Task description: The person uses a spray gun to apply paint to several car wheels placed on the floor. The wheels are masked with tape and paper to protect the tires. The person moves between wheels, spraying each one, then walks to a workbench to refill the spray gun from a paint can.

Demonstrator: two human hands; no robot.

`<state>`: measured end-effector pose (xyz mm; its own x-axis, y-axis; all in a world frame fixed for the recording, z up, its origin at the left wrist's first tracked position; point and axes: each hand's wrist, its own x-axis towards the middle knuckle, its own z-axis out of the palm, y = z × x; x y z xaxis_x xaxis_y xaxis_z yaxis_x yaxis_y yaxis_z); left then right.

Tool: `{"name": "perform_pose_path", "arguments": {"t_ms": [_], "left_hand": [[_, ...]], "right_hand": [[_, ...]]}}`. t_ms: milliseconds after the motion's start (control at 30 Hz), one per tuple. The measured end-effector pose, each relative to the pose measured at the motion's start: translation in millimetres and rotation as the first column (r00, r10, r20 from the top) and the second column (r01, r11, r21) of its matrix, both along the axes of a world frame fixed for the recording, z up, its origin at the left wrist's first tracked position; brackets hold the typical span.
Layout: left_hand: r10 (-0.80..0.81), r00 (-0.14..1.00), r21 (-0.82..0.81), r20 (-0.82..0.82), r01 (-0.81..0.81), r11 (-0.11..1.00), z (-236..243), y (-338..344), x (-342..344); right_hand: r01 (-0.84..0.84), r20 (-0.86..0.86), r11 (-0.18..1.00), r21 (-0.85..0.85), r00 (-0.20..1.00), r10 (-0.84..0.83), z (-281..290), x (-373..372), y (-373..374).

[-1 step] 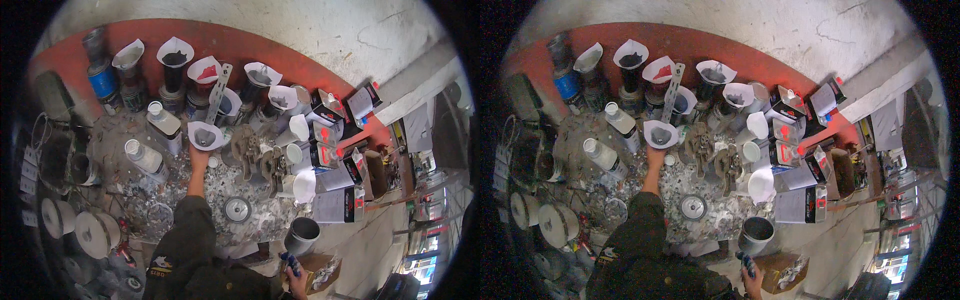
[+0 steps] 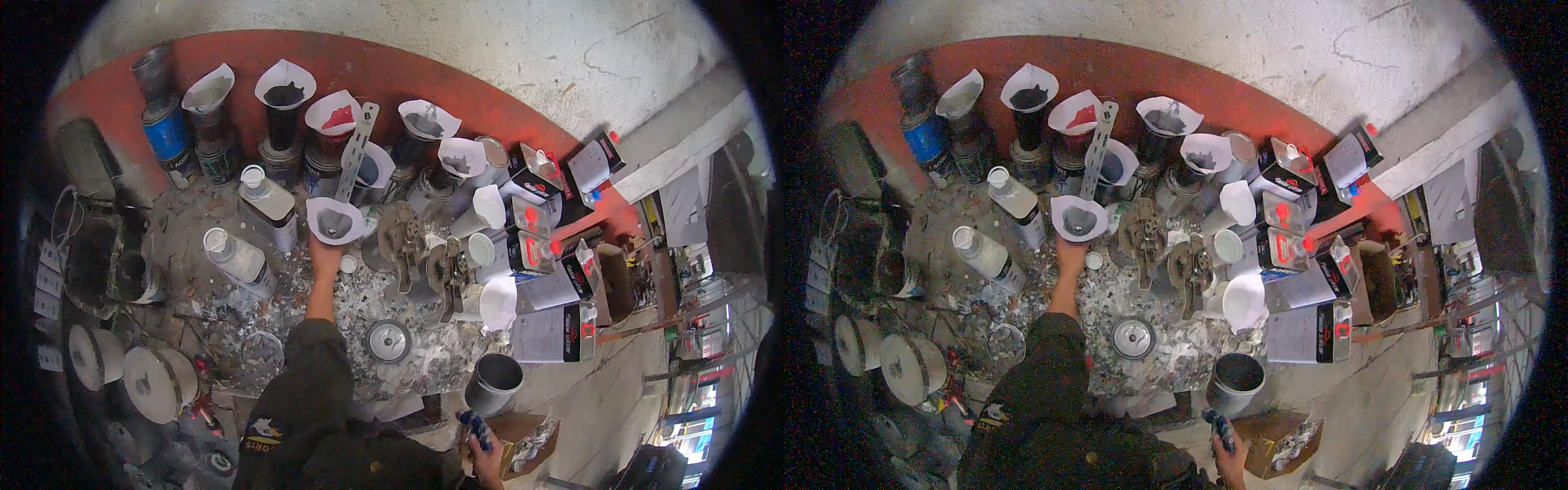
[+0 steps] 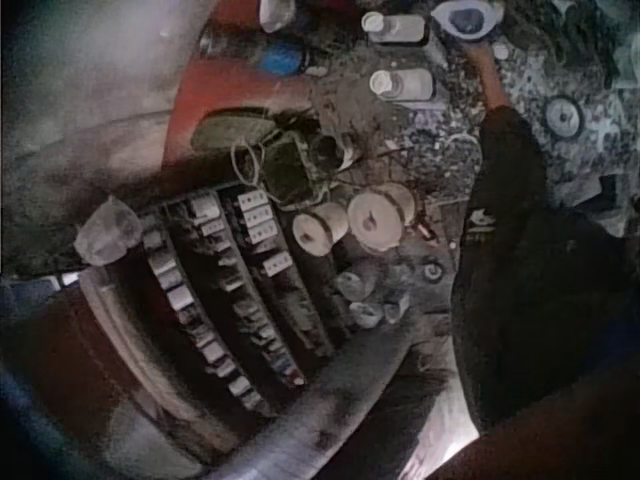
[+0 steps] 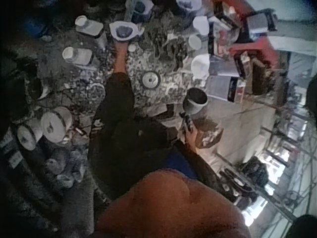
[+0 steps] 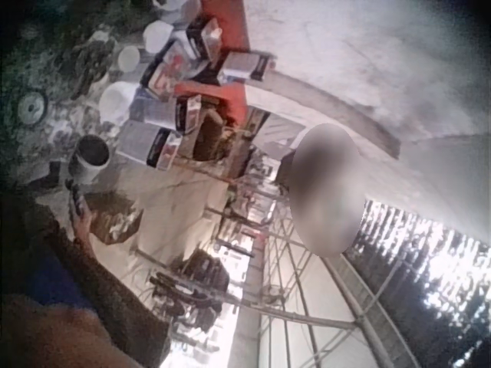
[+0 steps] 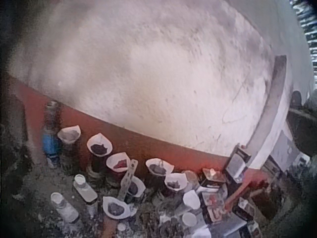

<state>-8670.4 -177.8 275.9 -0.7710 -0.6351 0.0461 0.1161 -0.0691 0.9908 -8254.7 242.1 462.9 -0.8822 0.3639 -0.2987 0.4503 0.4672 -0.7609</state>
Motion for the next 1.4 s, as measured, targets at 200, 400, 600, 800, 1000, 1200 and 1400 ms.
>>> {"name": "perform_pose_path", "arguments": {"t_ms": [200,400,600,800,1000,1200,1400], "left_hand": [[0.011,1.000,-0.141,-0.021,-0.013,0.990,12,0,6],[0.083,0.992,-0.132,0.093,-0.070,0.989,16,2,16],[0.040,0.980,-0.068,0.196,-0.027,0.997,33,34,96],[-0.414,0.839,-0.449,0.353,0.541,0.712,79,103,206],[-0.335,0.827,-0.624,0.452,0.561,0.543,74,124,221],[-0.338,0.832,-0.676,0.440,0.555,0.485,65,131,205],[-0.246,0.878,-0.618,0.411,0.466,0.633,123,154,254]], "right_hand": [[-0.047,0.042,0.999,-0.022,0.998,0.048,4,-7,-4],[0.076,0.028,0.987,-0.143,0.997,-0.072,2,-6,-6],[0.082,0.032,0.995,-0.053,0.996,-0.081,-5,-2,2],[0.099,-0.057,0.982,-0.159,0.992,-0.109,-9,-3,-1],[0.082,-0.062,0.989,-0.119,0.994,-0.090,-9,10,8],[-0.025,-0.223,0.995,0.093,0.974,0.045,0,26,30],[-0.075,-0.229,0.996,0.056,0.970,0.086,-15,43,59]]}}
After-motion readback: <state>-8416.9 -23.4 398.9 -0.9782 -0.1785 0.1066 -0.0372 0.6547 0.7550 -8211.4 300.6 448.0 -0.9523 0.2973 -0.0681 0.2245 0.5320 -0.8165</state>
